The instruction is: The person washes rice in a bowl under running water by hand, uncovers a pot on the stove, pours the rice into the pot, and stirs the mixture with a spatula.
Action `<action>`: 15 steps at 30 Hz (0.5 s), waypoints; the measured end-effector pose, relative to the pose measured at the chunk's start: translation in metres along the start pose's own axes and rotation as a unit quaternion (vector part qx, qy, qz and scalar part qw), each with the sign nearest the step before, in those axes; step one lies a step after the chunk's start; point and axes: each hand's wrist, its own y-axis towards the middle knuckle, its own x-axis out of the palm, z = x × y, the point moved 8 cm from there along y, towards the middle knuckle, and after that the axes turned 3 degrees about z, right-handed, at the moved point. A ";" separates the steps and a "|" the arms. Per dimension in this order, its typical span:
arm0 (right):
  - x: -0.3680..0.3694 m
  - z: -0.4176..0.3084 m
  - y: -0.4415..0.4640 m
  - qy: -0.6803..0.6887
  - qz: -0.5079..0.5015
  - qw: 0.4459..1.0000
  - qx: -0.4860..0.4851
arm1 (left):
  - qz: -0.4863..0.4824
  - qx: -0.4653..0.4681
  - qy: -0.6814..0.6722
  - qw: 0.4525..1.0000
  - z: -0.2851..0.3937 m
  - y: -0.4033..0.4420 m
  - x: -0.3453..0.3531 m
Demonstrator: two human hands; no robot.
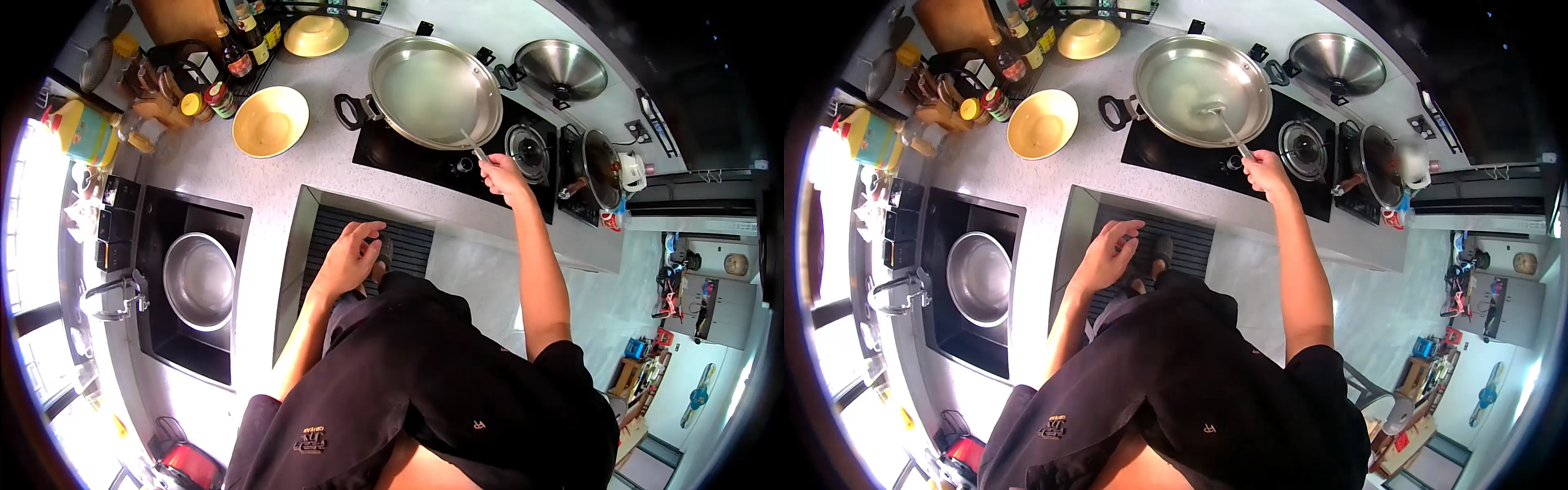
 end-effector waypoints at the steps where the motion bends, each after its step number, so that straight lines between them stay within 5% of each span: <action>1: -0.003 0.000 0.001 0.014 -0.007 1.000 0.008 | 0.010 0.006 -0.003 1.000 -0.004 -0.003 -0.001; 15: -0.035 -0.019 -0.046 -0.105 0.065 0.986 -0.114 | 0.047 0.064 0.016 0.997 0.000 0.002 -0.005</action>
